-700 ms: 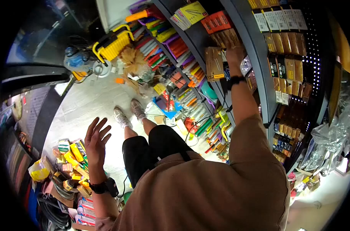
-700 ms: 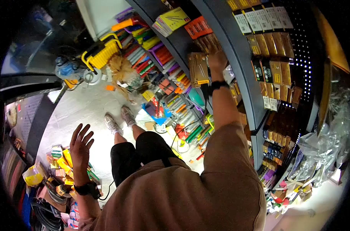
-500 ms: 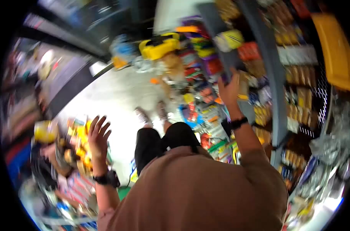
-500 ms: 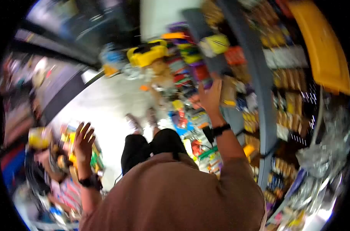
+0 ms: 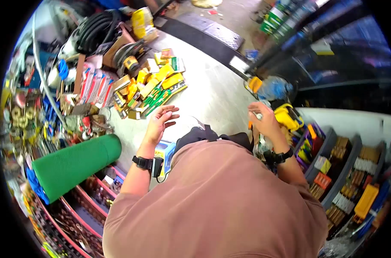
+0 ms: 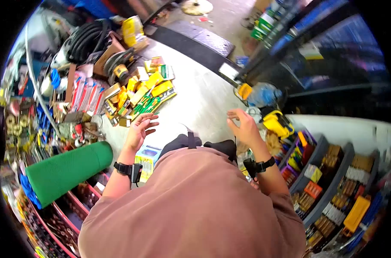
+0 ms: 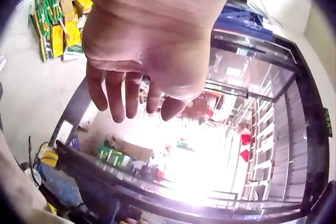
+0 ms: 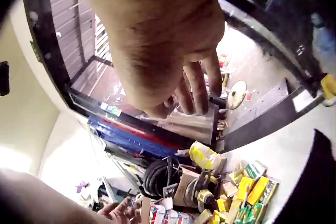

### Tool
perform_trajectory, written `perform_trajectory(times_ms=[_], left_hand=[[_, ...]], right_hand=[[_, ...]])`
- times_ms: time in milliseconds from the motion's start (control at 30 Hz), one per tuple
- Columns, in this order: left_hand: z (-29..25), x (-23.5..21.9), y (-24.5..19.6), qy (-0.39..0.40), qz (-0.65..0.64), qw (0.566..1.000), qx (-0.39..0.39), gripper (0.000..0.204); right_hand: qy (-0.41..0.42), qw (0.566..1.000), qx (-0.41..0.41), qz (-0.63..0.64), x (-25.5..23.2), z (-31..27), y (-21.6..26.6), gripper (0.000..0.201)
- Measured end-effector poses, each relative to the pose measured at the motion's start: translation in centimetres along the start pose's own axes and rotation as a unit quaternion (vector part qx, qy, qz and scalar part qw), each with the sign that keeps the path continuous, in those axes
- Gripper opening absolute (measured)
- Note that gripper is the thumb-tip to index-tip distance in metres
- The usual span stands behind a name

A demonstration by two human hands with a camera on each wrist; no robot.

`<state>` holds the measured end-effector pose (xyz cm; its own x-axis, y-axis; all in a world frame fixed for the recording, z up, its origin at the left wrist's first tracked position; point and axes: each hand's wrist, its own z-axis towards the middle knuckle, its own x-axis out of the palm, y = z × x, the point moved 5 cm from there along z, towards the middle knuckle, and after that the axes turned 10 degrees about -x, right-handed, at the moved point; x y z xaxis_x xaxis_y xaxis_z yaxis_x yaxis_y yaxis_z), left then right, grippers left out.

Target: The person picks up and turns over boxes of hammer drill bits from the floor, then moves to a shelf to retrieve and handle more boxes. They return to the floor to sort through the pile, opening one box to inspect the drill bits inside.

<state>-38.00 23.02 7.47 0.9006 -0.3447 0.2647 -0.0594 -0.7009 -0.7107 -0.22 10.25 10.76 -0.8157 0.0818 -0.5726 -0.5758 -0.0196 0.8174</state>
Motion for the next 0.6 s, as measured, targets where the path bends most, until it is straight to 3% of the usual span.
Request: perform_trajectory(times_ms=[133,267,333,500,600], left_hand=[[-1.8,-9.6,-0.4,-0.078,-0.047,0.996,0.020,0.027],[-4.1,-16.2,-1.2,-0.164,-0.129,0.976,0.055,0.024],[-4.5,-18.5,-1.0,-0.184,-0.152,0.969,0.066,0.023],[-3.5,-21.9,-0.3,-0.241,-0.217,0.943,0.069,0.019],[-1.7,-22.7,-1.0,-0.257,-0.222,0.939,0.043,0.020]], right_hand=[[0.095,0.990,-0.104,-0.026,5.9,10.6,5.8,0.029],[0.163,0.976,-0.142,-0.027,11.7,17.8,10.1,0.030],[0.232,0.958,-0.164,-0.040,14.2,20.4,11.8,0.030],[0.295,0.929,-0.219,-0.046,17.9,27.8,13.0,0.031],[0.312,0.927,-0.206,-0.036,19.3,32.6,12.8,0.031]])
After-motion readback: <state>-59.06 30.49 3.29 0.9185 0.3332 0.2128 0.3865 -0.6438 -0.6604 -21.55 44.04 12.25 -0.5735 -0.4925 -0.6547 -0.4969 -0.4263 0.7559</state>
